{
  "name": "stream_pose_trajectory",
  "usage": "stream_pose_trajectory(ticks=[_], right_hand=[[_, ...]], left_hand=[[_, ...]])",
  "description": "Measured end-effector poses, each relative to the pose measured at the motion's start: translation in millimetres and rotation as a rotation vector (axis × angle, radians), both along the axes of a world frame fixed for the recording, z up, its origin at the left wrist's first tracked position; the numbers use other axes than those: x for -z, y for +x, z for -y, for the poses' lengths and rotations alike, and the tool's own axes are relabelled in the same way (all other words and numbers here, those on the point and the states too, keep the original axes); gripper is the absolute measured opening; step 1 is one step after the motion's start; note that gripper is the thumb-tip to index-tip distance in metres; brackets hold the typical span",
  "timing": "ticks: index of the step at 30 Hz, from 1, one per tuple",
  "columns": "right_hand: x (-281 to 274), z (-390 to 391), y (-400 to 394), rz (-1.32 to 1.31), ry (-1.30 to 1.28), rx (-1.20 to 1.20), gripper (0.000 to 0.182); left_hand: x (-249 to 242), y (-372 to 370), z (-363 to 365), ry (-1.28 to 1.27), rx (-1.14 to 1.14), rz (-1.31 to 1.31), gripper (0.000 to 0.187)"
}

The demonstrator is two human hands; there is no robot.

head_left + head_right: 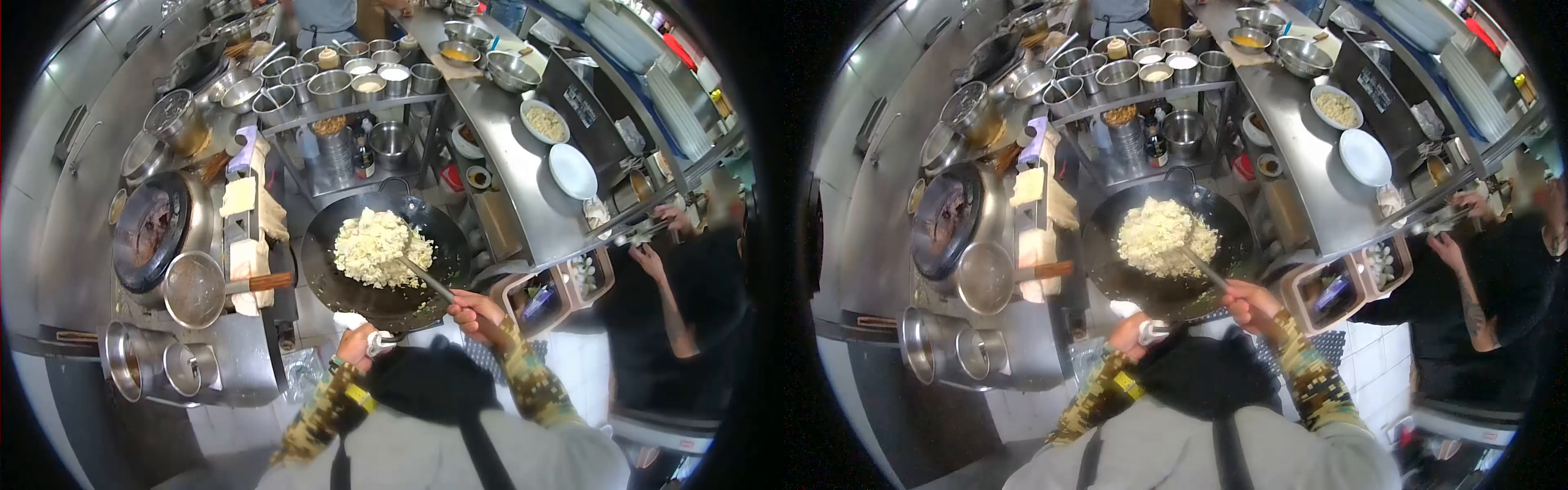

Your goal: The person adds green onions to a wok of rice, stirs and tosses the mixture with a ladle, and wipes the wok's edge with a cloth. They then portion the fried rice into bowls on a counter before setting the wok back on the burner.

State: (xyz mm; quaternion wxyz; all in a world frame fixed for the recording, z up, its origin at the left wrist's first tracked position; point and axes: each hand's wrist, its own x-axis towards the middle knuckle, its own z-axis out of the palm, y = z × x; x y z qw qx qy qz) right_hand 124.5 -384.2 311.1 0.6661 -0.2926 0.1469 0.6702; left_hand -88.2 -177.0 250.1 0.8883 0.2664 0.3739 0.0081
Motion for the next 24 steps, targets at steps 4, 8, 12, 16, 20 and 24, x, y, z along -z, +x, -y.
stream_pose_trajectory(ticks=[4, 8, 12, 16, 20, 24], right_hand=[[-13, 37, -2, 0.039, 0.032, -0.015, 0.018], [-35, 88, 16, 0.093, 0.128, 0.011, 0.02], [-81, 135, 41, 0.13, 0.234, 0.065, 0.013], [-143, 170, 62, 0.33, 0.066, 0.231, 0.013], [-175, 211, 102, 0.37, 0.094, 0.197, 0.023], [-193, 242, 141, 0.503, 0.014, 0.363, 0.019]], left_hand=[[-4, -6, 30, 0.049, -0.003, -0.011, 0.019], [-36, 9, 59, 0.107, 0.03, 0.032, 0.019], [-56, 42, 85, 0.09, 0.087, 0.166, 0.018], [-77, 89, 117, 0.065, 0.082, 0.371, 0.021], [-63, 135, 133, -0.04, 0.217, 0.491, 0.023], [-71, 151, 160, -0.037, 0.112, 0.39, 0.014]])
